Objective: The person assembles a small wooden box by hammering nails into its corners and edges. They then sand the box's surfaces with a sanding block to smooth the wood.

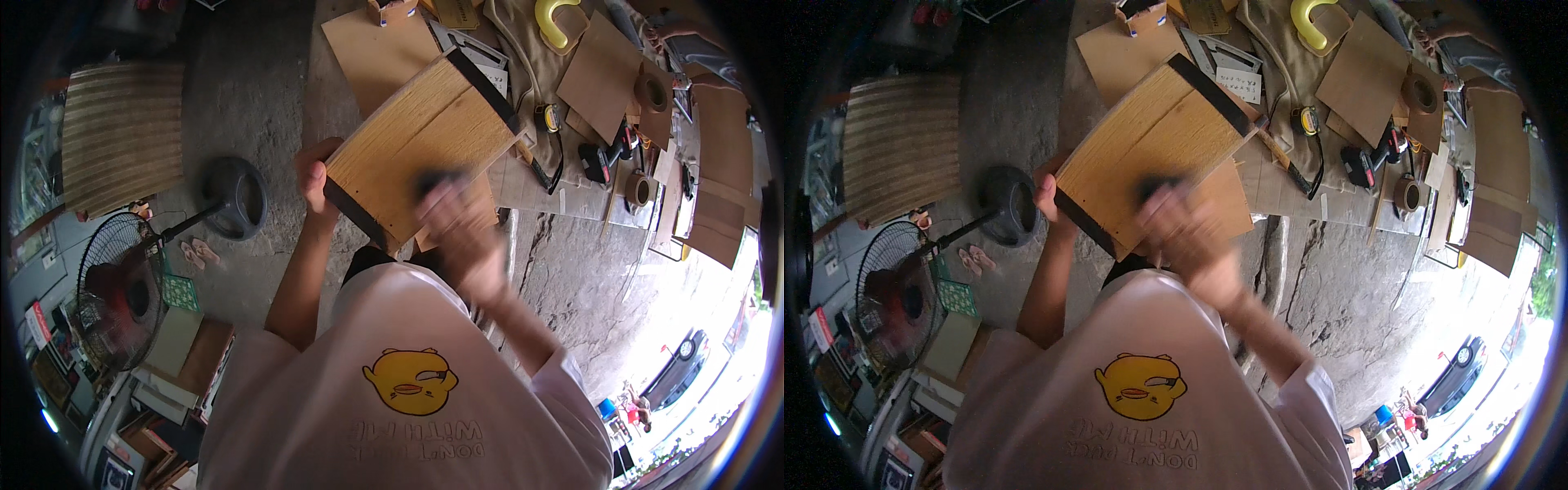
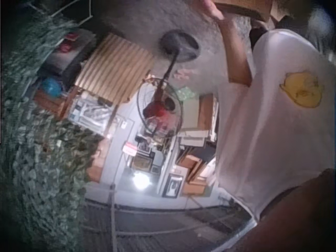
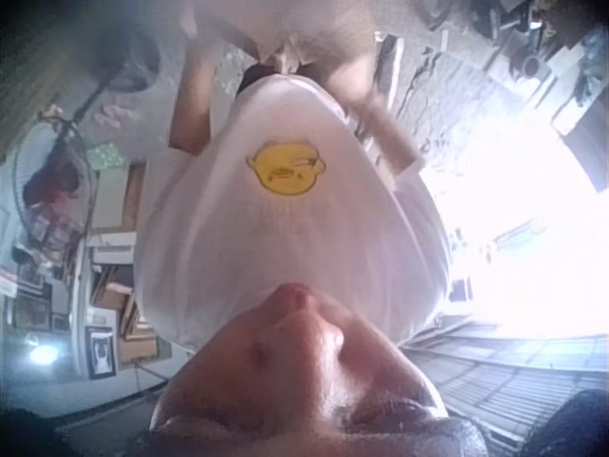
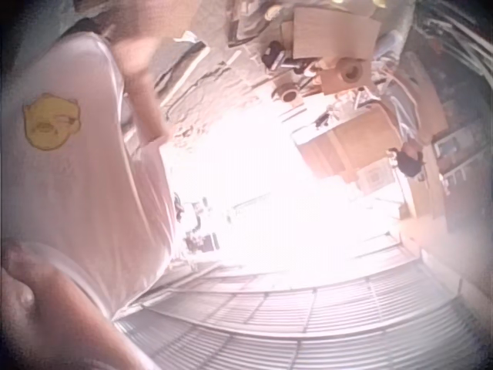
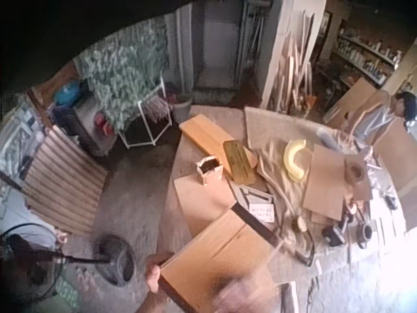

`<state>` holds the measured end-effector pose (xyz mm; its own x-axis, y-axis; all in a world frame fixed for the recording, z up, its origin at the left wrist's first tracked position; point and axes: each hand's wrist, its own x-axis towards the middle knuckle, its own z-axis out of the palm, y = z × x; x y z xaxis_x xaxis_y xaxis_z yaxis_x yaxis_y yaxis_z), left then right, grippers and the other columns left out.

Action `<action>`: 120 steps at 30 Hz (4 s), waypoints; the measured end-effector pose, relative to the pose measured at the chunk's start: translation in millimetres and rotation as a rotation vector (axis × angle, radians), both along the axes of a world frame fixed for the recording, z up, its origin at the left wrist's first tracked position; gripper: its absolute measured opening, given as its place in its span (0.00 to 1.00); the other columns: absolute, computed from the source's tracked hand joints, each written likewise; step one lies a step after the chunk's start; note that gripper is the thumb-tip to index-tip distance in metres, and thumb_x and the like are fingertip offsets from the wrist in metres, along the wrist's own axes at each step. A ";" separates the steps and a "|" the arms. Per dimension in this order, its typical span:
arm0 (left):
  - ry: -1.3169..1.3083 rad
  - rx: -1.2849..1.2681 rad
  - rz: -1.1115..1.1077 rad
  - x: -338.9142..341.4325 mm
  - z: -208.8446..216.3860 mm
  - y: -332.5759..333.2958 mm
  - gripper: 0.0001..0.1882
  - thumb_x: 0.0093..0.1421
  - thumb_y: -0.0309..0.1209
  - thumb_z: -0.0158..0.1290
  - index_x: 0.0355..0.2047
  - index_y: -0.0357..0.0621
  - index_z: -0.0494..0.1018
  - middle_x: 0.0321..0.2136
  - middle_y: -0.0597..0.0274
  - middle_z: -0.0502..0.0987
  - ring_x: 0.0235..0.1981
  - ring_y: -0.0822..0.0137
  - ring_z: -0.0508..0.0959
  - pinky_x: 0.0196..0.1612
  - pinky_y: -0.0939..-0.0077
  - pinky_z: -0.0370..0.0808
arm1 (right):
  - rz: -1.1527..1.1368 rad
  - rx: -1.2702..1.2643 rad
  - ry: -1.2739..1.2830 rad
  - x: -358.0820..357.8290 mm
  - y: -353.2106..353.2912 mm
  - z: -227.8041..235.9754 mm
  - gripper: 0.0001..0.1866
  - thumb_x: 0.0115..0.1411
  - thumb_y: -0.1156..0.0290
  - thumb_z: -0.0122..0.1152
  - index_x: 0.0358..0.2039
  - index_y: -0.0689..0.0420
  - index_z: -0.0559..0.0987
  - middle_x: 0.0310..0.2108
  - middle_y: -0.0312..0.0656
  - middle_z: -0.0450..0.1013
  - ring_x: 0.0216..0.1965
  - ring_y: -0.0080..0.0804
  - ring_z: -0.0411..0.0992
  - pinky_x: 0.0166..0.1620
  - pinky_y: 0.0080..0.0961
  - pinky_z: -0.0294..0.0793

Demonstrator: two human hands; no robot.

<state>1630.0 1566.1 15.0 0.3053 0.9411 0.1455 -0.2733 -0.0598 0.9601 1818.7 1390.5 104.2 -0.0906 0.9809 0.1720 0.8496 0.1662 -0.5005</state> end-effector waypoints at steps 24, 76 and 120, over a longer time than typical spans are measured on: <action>0.077 0.043 -0.038 2.1 6.1 4.7 0.48 0.63 0.72 0.41 0.27 0.28 0.78 0.20 0.59 0.77 0.22 0.70 0.75 0.25 0.74 0.66 | -0.158 -0.005 -0.269 41.2 41.0 33.5 0.28 0.61 0.79 0.57 0.63 0.58 0.77 0.65 0.45 0.73 0.68 0.40 0.69 0.69 0.40 0.69; 0.172 0.024 0.093 -3.5 -13.9 -26.4 0.17 0.70 0.37 0.47 0.41 0.36 0.80 0.36 0.53 0.83 0.39 0.60 0.82 0.49 0.65 0.76 | -0.154 0.109 -0.334 37.8 120.2 42.8 0.29 0.62 0.75 0.63 0.65 0.58 0.74 0.67 0.46 0.69 0.67 0.45 0.69 0.67 0.40 0.71; 0.163 0.082 0.087 -3.5 -41.7 -39.2 0.18 0.58 0.24 0.64 0.48 0.32 0.76 0.44 0.47 0.81 0.42 0.51 0.82 0.46 0.63 0.80 | 0.178 -0.006 -0.449 -27.7 103.6 25.6 0.25 0.66 0.67 0.59 0.63 0.54 0.77 0.58 0.41 0.78 0.63 0.36 0.74 0.66 0.35 0.72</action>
